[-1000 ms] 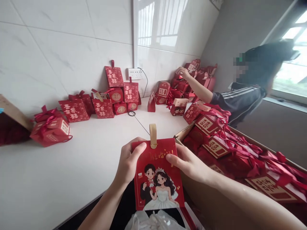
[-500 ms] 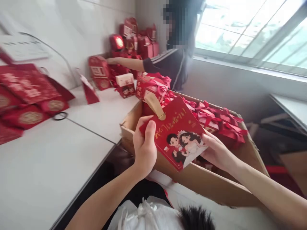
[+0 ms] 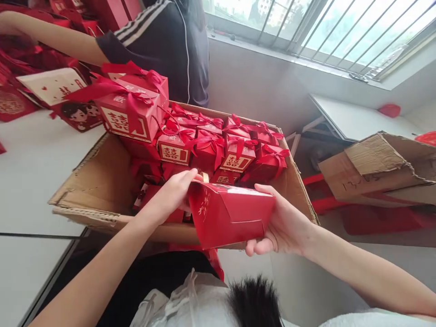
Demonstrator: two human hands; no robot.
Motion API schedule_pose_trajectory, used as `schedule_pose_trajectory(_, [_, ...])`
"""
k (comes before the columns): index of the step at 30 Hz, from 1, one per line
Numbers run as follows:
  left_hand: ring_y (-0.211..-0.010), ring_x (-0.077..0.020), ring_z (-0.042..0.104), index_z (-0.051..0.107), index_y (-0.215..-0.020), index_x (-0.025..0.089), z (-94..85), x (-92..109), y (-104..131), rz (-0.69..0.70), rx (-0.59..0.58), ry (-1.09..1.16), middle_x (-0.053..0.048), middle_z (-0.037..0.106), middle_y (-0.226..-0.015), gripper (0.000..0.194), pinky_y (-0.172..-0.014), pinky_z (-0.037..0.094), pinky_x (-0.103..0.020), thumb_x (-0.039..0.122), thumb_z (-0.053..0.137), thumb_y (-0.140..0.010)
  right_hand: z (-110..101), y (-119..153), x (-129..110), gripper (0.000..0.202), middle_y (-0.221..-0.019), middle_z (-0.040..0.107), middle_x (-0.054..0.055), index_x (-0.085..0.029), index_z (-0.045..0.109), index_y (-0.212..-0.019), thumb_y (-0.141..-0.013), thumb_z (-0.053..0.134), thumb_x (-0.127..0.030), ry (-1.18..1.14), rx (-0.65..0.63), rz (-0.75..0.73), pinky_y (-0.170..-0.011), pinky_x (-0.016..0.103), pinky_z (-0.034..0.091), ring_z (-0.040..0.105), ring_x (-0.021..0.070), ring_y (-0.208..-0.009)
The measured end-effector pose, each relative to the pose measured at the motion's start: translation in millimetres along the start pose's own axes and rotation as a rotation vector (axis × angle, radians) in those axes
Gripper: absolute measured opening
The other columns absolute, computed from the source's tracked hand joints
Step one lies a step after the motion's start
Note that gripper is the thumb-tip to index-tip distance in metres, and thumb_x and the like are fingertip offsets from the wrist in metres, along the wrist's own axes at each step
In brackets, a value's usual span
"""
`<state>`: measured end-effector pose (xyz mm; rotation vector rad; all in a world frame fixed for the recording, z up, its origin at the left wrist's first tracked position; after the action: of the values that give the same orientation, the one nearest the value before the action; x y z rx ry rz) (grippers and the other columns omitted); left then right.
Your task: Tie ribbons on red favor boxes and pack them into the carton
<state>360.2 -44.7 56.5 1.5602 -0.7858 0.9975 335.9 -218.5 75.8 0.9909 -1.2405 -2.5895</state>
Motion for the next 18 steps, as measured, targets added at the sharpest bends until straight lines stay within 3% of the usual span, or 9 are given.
schedule_pose_trajectory(3, [-0.072, -0.0209, 0.064, 0.055, -0.106, 0.021, -26.2, 16.6, 18.8, 0.174, 0.269, -0.411, -0.007, 0.064, -0.102, 0.043, -0.057, 0.049, -0.03, 0.053, 0.042, -0.081, -37.2, 2.5, -22.1, 0.068, -0.085, 0.069, 0.011, -0.013, 0.056, -0.113, -0.08, 0.025, -0.063, 0.167, 0.122, -0.047, -0.054, 0.029, 0.055, 0.066, 0.0188, -0.063])
schedule_pose_trajectory(5, [-0.082, -0.0234, 0.064, 0.055, -0.107, 0.023, -29.1, 27.2, 37.9, 0.318, 0.383, -0.713, -0.006, 0.063, -0.107, 0.038, -0.066, 0.049, -0.033, 0.048, 0.043, -0.082, -72.8, 12.1, -40.5, 0.06, -0.08, 0.069, 0.011, -0.012, 0.06, -0.107, -0.078, 0.035, -0.058, 0.339, 0.235, -0.062, -0.049, 0.029, 0.054, 0.064, 0.0196, -0.062])
schedule_pose_trajectory(8, [-0.08, -0.0251, 0.063, 0.06, -0.098, 0.022, -9.1, 28.3, 57.3, 0.528, 0.344, -1.01, -0.005, 0.066, -0.095, 0.031, -0.071, 0.046, -0.036, 0.042, 0.04, -0.085, -130.3, 33.1, -67.0, 0.05, -0.082, 0.068, 0.008, -0.018, 0.06, -0.111, -0.073, 0.054, -0.049, 0.727, 0.478, 0.009, -0.044, 0.027, 0.052, 0.062, 0.0178, -0.056])
schedule_pose_trajectory(10, [-0.072, -0.0246, 0.062, 0.062, -0.09, 0.02, 1.8, 26.6, 64.1, 0.628, 0.334, -1.123, -0.005, 0.067, -0.082, 0.029, -0.069, 0.044, -0.036, 0.038, 0.038, -0.086, -156.7, 40.3, -79.9, 0.047, -0.08, 0.066, 0.006, -0.019, 0.062, -0.107, -0.068, 0.063, -0.045, 0.989, 0.615, 0.123, -0.042, 0.028, 0.051, 0.059, 0.0157, -0.049])
schedule_pose_trajectory(12, [-0.068, -0.0238, 0.061, 0.062, -0.087, 0.019, 5.3, 27.1, 66.4, 0.673, 0.37, -1.176, -0.005, 0.067, -0.077, 0.029, -0.067, 0.043, -0.036, 0.036, 0.039, -0.086, -170.3, 34.3, -87.1, 0.04, -0.071, 0.062, 0.007, -0.015, 0.066, -0.089, -0.065, 0.067, -0.046, 1.177, 0.69, 0.25, -0.036, 0.029, 0.047, 0.056, 0.0151, -0.041])
schedule_pose_trajectory(15, [-0.068, -0.0232, 0.061, 0.062, -0.088, 0.019, 5.8, 27.3, 64.1, 0.661, 0.378, -1.185, -0.006, 0.067, -0.078, 0.029, -0.066, 0.041, -0.035, 0.036, 0.039, -0.086, -178.3, 3.2, -86.6, 0.037, -0.059, 0.058, 0.009, -0.013, 0.061, -0.06, -0.057, 0.072, -0.048, 1.298, 0.715, 0.411, -0.026, 0.028, 0.039, 0.054, 0.0182, -0.036])
schedule_pose_trajectory(18, [-0.071, -0.0236, 0.061, 0.063, -0.089, 0.019, 6.5, 25.0, 62.1, 0.628, 0.344, -1.175, -0.006, 0.068, -0.081, 0.029, -0.066, 0.041, -0.035, 0.035, 0.039, -0.085, -182.0, -42.2, -71.0, 0.034, -0.055, 0.059, 0.007, -0.012, 0.059, -0.056, -0.048, 0.078, -0.039, 1.219, 0.65, 0.451, -0.025, 0.028, 0.039, 0.057, 0.0204, -0.04])
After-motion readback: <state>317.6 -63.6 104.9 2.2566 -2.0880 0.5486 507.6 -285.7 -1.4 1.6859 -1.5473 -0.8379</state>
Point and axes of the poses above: each hand's wrist, its own y-axis away from the middle knuckle, its own z-axis out of the palm, x = y × z, the point moved 10 cm from there along -y, towards the middle knuckle
